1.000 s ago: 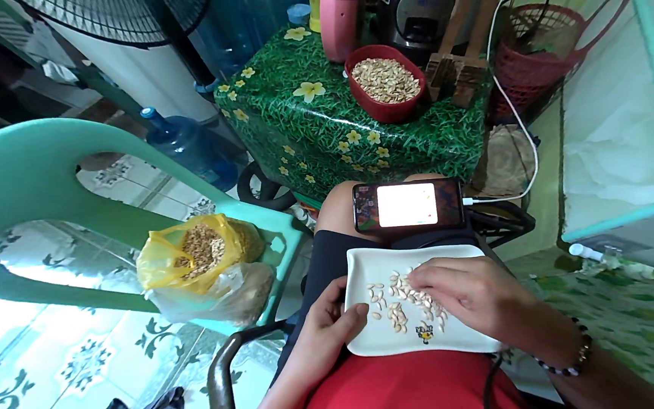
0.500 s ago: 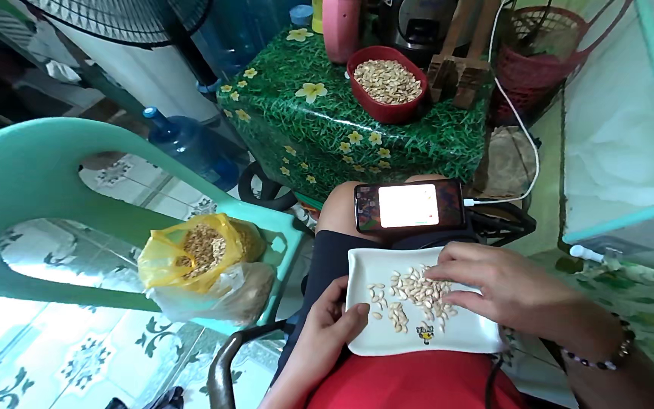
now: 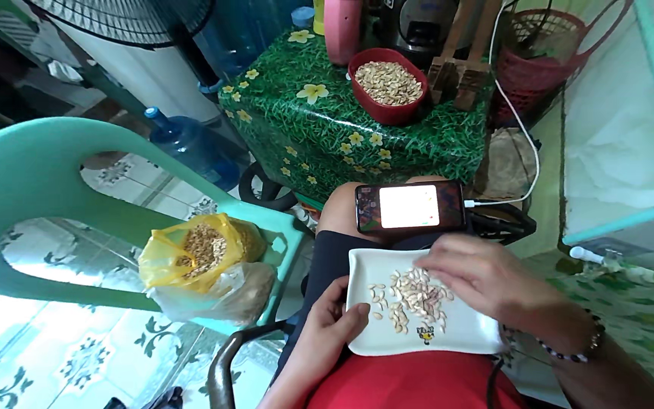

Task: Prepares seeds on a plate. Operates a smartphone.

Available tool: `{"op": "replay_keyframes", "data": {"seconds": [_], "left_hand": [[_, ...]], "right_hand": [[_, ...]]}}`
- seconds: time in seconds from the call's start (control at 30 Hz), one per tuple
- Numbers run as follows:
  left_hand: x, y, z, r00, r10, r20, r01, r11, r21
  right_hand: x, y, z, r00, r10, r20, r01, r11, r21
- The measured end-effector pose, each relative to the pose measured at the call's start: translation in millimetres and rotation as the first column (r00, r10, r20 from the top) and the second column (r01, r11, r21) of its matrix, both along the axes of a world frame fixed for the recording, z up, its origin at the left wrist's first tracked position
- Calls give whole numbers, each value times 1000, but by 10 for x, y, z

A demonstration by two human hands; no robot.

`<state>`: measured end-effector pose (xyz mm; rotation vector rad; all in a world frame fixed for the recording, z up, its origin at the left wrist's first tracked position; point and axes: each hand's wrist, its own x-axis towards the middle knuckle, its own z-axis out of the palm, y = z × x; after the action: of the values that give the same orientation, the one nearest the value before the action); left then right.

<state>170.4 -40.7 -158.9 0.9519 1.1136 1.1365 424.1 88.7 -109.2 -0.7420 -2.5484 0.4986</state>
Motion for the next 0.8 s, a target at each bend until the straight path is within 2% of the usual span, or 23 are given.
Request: {"op": "replay_keyframes", "data": {"seconds": [0.1, 0.2, 0.37, 0.8], "left_hand": [[13, 10, -7, 1000, 8, -7, -8, 1000, -1], [11, 8, -6, 1000, 10, -1, -10, 1000, -9], [7, 3, -1, 1000, 9, -2, -9, 1000, -13], [7, 6, -24, 1000, 12, -1, -12, 1000, -3]], "right_hand": [[-33, 172, 61, 981, -172, -87, 184, 969, 165], [-72, 327, 77, 965, -252, -72, 262, 939, 223], [-139, 415, 28, 961, -278, 2, 270, 936, 227], [-176, 512, 29, 939, -343, 5, 335, 920, 204]]}}
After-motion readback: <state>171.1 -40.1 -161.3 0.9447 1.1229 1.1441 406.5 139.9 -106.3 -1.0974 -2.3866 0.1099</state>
